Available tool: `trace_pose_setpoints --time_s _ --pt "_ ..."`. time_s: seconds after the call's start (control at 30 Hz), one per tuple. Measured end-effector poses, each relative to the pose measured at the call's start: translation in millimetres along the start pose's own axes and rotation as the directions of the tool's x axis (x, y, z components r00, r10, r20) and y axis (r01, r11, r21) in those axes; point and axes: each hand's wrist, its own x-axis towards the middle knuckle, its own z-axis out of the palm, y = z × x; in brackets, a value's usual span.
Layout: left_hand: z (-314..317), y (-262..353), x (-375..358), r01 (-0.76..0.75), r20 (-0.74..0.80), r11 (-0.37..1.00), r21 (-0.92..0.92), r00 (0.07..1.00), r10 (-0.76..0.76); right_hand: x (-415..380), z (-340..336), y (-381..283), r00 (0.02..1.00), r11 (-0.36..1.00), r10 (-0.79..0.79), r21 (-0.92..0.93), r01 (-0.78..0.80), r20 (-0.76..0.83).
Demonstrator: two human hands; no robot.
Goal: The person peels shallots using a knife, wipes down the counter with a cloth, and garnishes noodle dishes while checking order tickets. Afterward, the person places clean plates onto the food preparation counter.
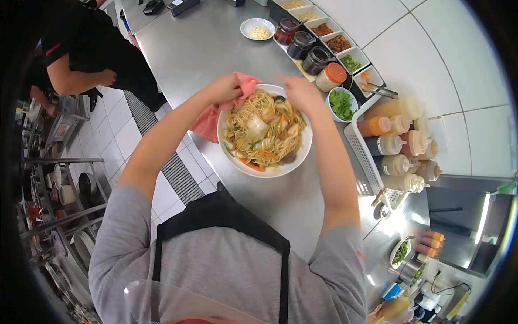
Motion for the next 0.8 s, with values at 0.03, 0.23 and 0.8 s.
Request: trace_pose_setpoints --time_s 0.03,0.23,0.8 --pt "2 1 -19 -0.015 -0.198 0.998 0.061 0.98 0.027 -21 -9 -2 0.99 0.997 0.073 0.027 -0.07 -0.122" --pt "57 45 -111 0.284 -0.536 0.959 -0.02 0.806 -0.25 -169 16 -42 0.725 0.714 0.673 0.389 -0.582 -0.148" --pt "3 22 -52 0.154 -0.345 0.953 0.261 0.937 -0.057 -72 -24 1 0.769 0.759 0.392 0.295 -0.581 0.505"
